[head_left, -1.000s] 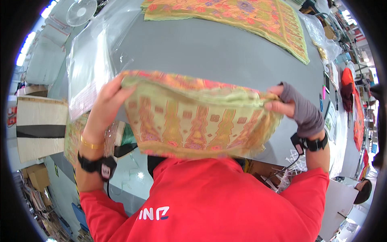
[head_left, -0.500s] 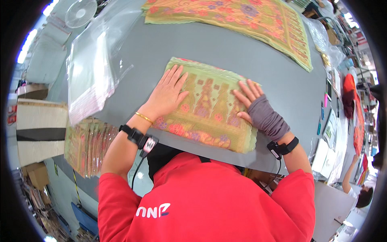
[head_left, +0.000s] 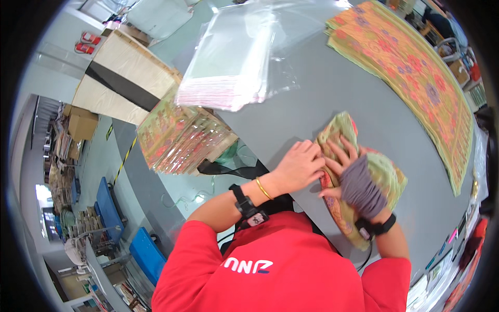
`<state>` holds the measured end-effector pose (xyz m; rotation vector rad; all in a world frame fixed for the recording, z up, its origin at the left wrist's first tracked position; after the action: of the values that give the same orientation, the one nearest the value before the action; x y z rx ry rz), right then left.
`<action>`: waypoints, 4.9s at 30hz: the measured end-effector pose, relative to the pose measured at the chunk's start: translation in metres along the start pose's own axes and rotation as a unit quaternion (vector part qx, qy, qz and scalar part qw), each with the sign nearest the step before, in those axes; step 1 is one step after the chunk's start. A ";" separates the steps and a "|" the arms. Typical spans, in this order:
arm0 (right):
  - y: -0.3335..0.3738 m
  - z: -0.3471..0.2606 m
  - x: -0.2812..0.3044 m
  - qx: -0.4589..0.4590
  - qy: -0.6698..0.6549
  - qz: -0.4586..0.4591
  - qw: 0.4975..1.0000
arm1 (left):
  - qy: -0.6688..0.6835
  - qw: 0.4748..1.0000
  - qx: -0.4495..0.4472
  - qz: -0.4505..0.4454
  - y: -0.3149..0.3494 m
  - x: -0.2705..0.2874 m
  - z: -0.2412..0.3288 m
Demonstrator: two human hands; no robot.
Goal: The person repeatedly folds floral-patterned table runners and places them into clear plastic bags on a worktable. The person stacks the packaged runners to the side and continues the same folding and bagging sequence throughout the clip.
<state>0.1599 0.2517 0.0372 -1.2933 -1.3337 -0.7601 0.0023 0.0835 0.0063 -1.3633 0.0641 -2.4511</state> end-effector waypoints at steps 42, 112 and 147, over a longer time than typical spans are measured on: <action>0.070 -0.073 -0.009 -0.184 0.036 0.202 0.961 | 0.125 0.981 -0.144 0.027 -0.061 -0.023 0.072; 0.094 -0.025 -0.019 -0.335 0.083 0.095 0.934 | -0.249 0.941 -0.208 -0.097 -0.146 -0.001 -0.012; 0.399 -0.224 0.114 -0.591 0.108 -0.195 0.775 | -0.122 0.925 -0.294 -0.207 -0.072 -0.008 -0.002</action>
<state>0.6160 0.1528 0.1047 -1.7666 -0.8720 -2.2022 -0.0145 0.1534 0.0134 -2.1152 0.5446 -2.6916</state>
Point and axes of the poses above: each hand's wrist, its own y-axis away from the middle knuckle, its own x-axis out of the back of the hand, z = x × y, the point moved 1 cm from there along -y, towards the middle knuckle, and after that the axes turned 13 degrees about x, right-handed, at the moved point
